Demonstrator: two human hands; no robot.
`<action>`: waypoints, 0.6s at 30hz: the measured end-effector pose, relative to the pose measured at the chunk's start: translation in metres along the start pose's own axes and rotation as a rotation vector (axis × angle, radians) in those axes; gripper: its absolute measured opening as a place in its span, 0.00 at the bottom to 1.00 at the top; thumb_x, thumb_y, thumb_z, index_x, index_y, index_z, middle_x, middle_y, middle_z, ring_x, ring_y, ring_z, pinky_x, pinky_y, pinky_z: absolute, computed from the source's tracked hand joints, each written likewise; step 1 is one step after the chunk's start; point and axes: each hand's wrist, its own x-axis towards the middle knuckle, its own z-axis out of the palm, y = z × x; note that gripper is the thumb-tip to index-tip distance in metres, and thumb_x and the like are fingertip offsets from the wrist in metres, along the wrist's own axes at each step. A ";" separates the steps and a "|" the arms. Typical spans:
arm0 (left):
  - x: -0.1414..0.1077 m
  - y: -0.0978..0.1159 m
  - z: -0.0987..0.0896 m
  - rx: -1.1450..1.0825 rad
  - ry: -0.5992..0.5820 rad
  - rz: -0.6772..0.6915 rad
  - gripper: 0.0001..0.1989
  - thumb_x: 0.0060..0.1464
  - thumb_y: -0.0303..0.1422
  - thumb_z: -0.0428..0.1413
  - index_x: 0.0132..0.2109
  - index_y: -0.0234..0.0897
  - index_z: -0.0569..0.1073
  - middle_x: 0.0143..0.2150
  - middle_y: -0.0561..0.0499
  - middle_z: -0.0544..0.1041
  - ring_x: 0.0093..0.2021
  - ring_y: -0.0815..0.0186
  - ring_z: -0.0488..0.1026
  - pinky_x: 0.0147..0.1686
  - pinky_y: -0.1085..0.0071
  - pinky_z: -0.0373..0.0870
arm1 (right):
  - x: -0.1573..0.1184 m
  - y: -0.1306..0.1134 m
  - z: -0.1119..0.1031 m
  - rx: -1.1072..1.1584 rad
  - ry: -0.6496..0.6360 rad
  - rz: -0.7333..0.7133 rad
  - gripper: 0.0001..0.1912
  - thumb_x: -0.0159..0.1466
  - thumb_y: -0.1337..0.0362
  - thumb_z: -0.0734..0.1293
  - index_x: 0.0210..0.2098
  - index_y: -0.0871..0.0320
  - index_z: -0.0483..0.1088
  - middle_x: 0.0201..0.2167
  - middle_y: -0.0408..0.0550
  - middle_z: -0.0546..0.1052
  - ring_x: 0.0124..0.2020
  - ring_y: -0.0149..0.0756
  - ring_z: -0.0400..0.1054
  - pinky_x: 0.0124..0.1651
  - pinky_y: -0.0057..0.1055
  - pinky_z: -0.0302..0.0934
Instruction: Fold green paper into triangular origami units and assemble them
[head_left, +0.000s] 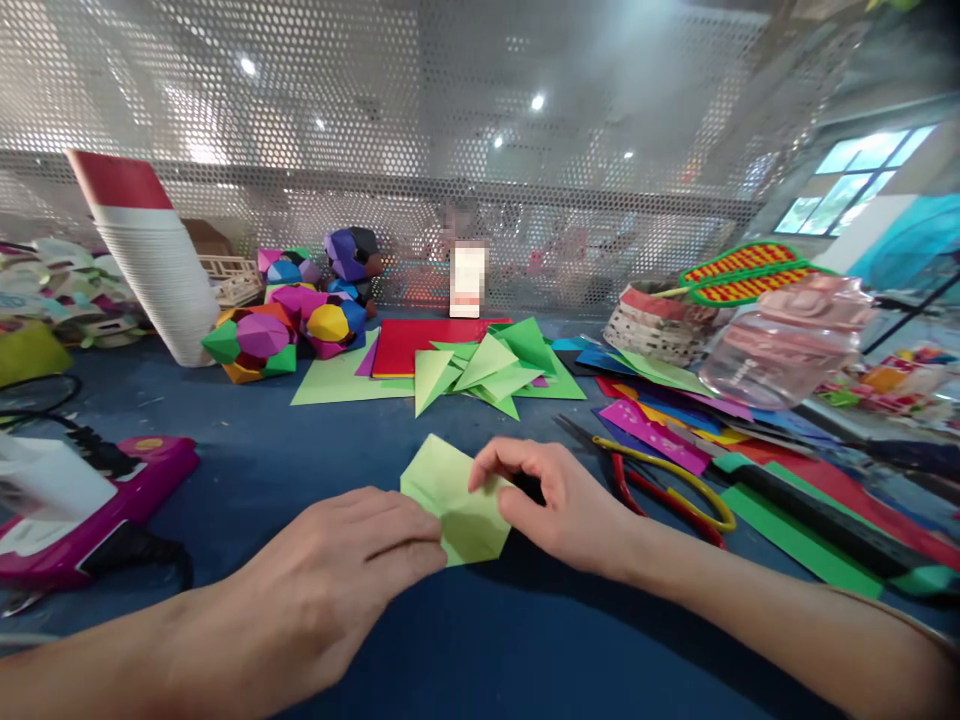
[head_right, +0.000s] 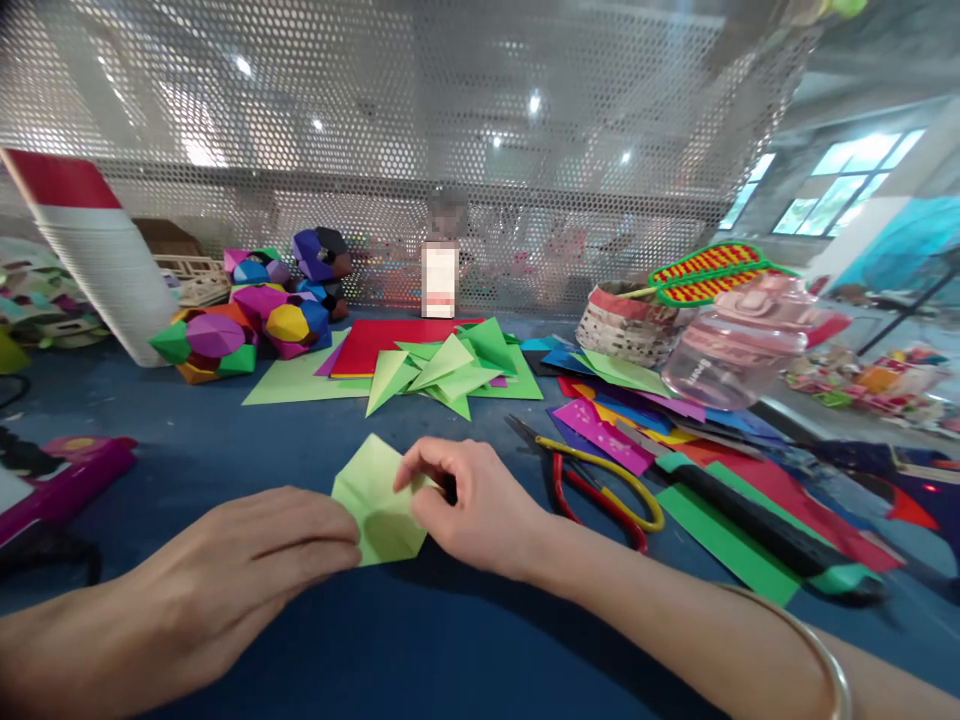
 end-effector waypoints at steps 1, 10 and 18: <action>-0.001 -0.002 -0.001 0.010 0.008 0.002 0.22 0.61 0.16 0.43 0.55 0.39 0.70 0.52 0.49 0.78 0.49 0.64 0.76 0.50 0.69 0.72 | -0.005 -0.003 -0.004 -0.019 -0.038 -0.040 0.13 0.57 0.73 0.59 0.35 0.58 0.73 0.29 0.43 0.75 0.31 0.33 0.66 0.37 0.32 0.59; -0.004 -0.007 -0.002 0.057 0.043 -0.002 0.25 0.59 0.14 0.42 0.56 0.40 0.70 0.54 0.49 0.78 0.54 0.68 0.75 0.54 0.76 0.71 | -0.013 0.007 -0.019 -0.291 -0.068 -0.455 0.23 0.59 0.76 0.64 0.52 0.57 0.75 0.39 0.50 0.74 0.43 0.39 0.67 0.48 0.39 0.62; -0.003 -0.006 -0.001 0.042 0.079 0.020 0.22 0.60 0.16 0.44 0.55 0.38 0.71 0.53 0.49 0.79 0.52 0.67 0.76 0.52 0.75 0.73 | -0.018 -0.003 -0.014 -0.268 -0.190 -0.592 0.04 0.64 0.71 0.68 0.37 0.61 0.76 0.41 0.48 0.78 0.46 0.37 0.71 0.50 0.36 0.62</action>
